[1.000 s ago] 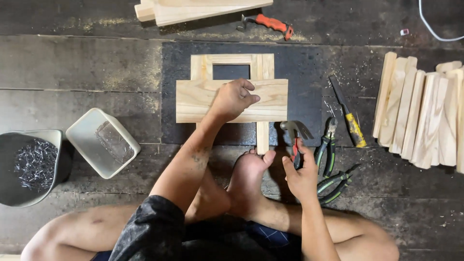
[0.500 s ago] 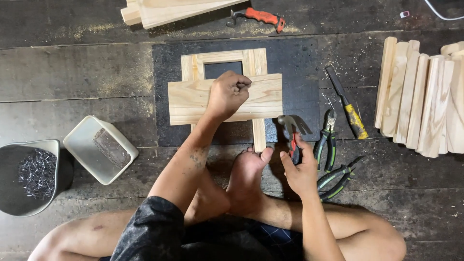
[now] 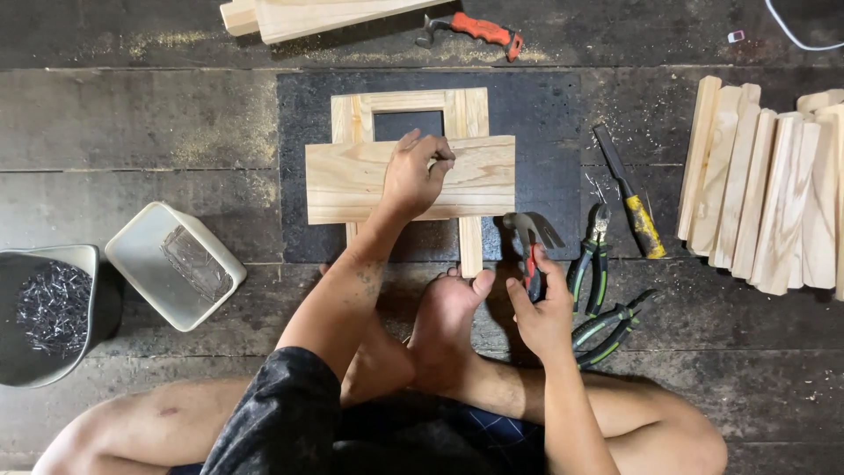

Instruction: Assembling a wooden structure by positioning planks and hammering nails into the joints while sitting on the floor.

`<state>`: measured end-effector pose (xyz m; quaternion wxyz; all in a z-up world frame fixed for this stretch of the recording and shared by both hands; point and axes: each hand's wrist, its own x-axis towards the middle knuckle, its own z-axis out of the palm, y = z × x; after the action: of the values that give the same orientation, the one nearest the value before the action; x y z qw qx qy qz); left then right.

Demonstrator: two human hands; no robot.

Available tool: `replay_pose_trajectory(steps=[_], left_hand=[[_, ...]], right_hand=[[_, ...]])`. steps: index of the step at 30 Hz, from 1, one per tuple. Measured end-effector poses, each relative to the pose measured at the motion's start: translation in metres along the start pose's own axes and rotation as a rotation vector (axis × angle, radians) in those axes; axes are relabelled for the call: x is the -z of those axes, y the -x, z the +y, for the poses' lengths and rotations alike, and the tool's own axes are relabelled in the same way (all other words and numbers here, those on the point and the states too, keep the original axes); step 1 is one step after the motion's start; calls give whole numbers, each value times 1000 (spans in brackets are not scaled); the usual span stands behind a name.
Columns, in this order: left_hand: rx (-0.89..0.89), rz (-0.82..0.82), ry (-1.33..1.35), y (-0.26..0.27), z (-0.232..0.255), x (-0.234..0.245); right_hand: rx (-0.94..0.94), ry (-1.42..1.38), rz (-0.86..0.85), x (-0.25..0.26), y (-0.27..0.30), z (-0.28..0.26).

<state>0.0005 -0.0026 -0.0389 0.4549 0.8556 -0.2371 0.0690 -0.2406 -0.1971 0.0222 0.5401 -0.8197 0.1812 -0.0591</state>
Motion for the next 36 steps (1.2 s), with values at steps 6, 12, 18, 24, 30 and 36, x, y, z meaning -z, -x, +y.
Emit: replay_pose_trajectory(steps=[6, 12, 18, 24, 30, 36], left_hand=[[25, 6, -20, 0, 2, 0], [13, 1, -44, 1, 0, -3], [-3, -12, -75, 2, 0, -2], [-43, -36, -136, 4, -3, -4], [-46, -46, -140, 5, -9, -6], [-53, -60, -111, 4, -6, -2]], right_hand=[[-72, -37, 55, -1, -5, -28], [-72, -35, 44, -2, -6, -36], [-87, -31, 34, -4, -5, -33], [-71, 23, 5, -8, -12, -44], [53, 200, -1, -20, -38, -48], [190, 232, -14, -42, -64, -64]])
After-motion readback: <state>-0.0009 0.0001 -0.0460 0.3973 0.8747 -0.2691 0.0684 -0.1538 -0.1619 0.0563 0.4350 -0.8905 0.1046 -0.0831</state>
